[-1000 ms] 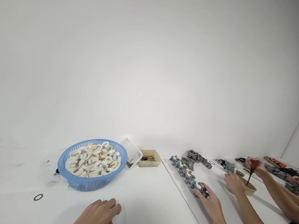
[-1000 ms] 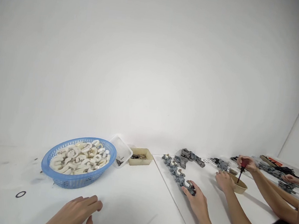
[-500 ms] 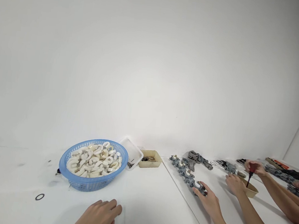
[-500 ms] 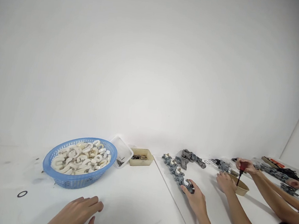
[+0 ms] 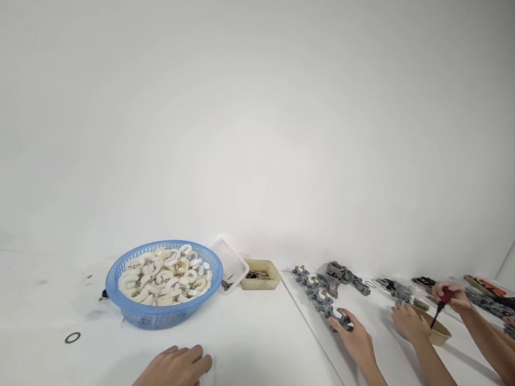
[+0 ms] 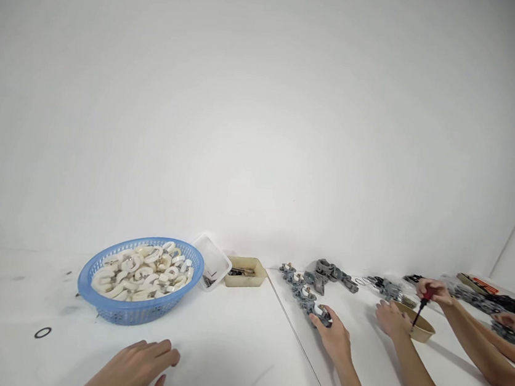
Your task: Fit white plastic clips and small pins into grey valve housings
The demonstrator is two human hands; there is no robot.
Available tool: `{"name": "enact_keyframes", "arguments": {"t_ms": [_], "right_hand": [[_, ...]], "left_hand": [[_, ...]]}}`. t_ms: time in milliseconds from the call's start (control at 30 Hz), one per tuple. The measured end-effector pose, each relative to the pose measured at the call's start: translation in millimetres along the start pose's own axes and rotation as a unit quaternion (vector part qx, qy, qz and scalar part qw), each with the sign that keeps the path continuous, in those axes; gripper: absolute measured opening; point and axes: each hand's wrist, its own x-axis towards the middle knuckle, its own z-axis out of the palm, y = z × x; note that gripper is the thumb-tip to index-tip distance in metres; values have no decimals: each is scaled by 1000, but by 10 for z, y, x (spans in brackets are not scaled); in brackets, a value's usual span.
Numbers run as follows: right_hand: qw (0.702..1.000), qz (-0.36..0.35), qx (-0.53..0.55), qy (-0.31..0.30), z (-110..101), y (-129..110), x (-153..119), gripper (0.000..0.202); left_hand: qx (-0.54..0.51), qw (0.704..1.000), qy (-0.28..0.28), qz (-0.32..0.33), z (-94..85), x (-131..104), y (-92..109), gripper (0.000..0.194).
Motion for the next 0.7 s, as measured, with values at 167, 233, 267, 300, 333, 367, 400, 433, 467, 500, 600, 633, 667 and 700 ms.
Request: {"name": "enact_keyframes", "arguments": {"t_ms": [167,233,267,300,333,367,400,433,467,500,600,633,667,700], "right_hand": [[1000,-6,7,6,52,1,35,84],[1000,-11,11,12,70,5,49,80],[1000,-13,13,13,77,6,55,78],[1000,-14,16,14,83,5,59,76],[1000,-15,18,14,87,4,63,74],[1000,-16,20,15,90,3,66,74],[1000,-15,21,15,92,1,67,74],[1000,-15,22,15,93,-1,67,74],[1000,-14,23,14,94,-2,65,74],[1000,-13,23,14,94,-3,63,74],[1000,-9,22,16,97,0,55,74],[1000,-8,21,18,97,2,54,74],[1000,-7,19,19,97,4,53,74],[1000,-6,17,20,95,6,53,74]], "left_hand": [[-10,1000,23,4,40,-21,-24,33],[-19,999,34,9,78,-23,-43,31],[-23,999,40,11,95,-23,-52,31],[-27,999,43,12,110,-23,-58,30],[-29,999,44,12,121,-24,-62,30],[-31,998,46,12,128,-25,-65,29],[-32,998,48,11,131,-26,-65,28],[-32,998,49,10,131,-28,-65,28],[-30,998,49,10,130,-30,-65,28],[-28,998,48,10,129,-31,-66,28],[-24,999,45,13,127,-31,-71,29],[-25,999,47,15,126,-29,-73,29],[-23,998,48,16,123,-25,-72,29],[-19,998,50,16,117,-19,-69,30]]}}
